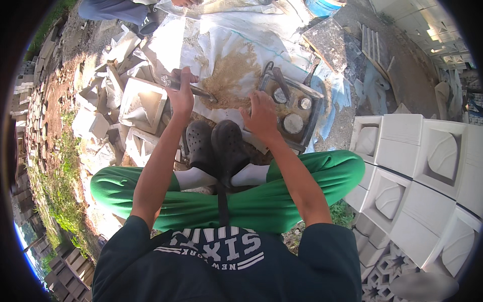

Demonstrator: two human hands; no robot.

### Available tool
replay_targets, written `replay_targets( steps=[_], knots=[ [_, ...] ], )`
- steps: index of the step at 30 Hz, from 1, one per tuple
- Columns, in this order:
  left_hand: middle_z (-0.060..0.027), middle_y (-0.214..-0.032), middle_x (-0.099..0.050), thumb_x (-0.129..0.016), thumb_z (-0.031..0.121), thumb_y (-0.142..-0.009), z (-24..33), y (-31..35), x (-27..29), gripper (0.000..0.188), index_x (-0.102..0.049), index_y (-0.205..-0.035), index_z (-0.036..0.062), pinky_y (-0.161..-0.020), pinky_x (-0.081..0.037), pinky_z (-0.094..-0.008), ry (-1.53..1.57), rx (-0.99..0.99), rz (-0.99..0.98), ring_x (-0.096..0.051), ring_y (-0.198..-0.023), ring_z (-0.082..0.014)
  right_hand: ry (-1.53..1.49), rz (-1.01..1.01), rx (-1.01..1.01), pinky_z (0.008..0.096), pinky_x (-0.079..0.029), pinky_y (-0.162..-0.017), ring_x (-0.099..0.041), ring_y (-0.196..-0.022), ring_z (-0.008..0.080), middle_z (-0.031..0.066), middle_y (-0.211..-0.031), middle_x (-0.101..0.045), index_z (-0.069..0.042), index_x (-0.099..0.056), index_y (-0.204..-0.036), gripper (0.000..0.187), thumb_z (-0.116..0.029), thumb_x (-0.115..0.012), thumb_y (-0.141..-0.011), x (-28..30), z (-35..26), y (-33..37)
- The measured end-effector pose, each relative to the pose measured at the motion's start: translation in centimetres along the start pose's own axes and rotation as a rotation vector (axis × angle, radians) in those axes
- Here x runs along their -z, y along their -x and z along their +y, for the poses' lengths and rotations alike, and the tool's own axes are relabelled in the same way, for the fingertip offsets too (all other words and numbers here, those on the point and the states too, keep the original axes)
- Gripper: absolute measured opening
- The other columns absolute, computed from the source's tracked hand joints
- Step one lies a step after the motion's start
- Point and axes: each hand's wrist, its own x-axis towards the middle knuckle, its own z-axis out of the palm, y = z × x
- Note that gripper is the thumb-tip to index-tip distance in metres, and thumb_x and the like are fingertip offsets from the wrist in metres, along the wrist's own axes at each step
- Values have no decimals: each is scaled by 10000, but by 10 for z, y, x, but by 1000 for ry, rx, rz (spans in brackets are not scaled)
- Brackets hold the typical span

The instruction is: The person crushes and scrapes a sand mixture on a sheet using a metal tool and a trowel, holds a mold frame by hand, and continues scraping the sand mixture.

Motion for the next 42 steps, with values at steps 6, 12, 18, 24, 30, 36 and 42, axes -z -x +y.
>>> replay_targets(
  steps=[6, 12, 18, 24, 30, 36, 42],
  knots=[
    [16, -532, -419, -573, 145, -877, -34, -10, 13, 333, -404, -599, 74, -456, -312, -253, 67, 59, 36, -374, -478, -66, 187, 26, -21, 564, -149, -1104, -299, -1330, 342, 176, -1365, -411, -56, -424, -1334, 645, -455, -561, -846, -20, 13, 40],
    [24, -526, -363, -526, 102, -850, 4, -23, 8, 307, -375, -583, 72, -436, -270, -248, 189, 153, -124, -331, -463, -65, 221, 35, -28, 585, -155, -1093, -319, -1321, 339, 171, -1339, -443, -74, -422, -1344, 640, -463, -550, -853, -25, 20, 40],
    [17, -534, -339, -457, 162, -856, -36, -34, 25, 281, -364, -602, 84, -451, -256, -255, 120, 132, -200, -294, -471, -78, 195, -36, -47, 586, -160, -1091, -325, -1318, 339, 157, -1329, -459, -75, -425, -1344, 632, -468, -535, -861, -23, 10, 30],
    [19, -534, -349, -475, 166, -841, -11, -42, 15, 279, -371, -597, 79, -447, -253, -252, 208, 164, -238, -302, -477, -70, 173, -35, -75, 587, -167, -1087, -325, -1315, 343, 154, -1310, -473, -69, -422, -1343, 640, -463, -548, -854, -24, 16, 40],
    [24, -534, -338, -460, 175, -865, -25, -40, 18, 302, -364, -597, 74, -453, -235, -248, 117, 94, -299, -295, -479, -67, 165, -34, -65, 587, -184, -1082, -320, -1318, 344, 155, -1299, -479, -63, -423, -1338, 650, -456, -567, -842, -20, 12, 31],
    [26, -534, -324, -455, 177, -860, -4, -37, -2, 293, -371, -601, 69, -457, -229, -250, 143, 135, -260, -273, -487, -68, 162, -24, -81, 580, -187, -1083, -324, -1314, 345, 152, -1292, -484, -64, -424, -1338, 647, -453, -568, -842, -22, 18, 36],
    [22, -513, -316, -440, 205, -867, -2, -42, 7, 297, -354, -608, 87, -444, -230, -246, 173, 115, -291, -273, -469, -67, 145, -30, -79, 576, -197, -1078, -326, -1314, 344, 150, -1284, -494, -68, -428, -1337, 635, -451, -561, -848, -19, 12, 33]
  ],
)
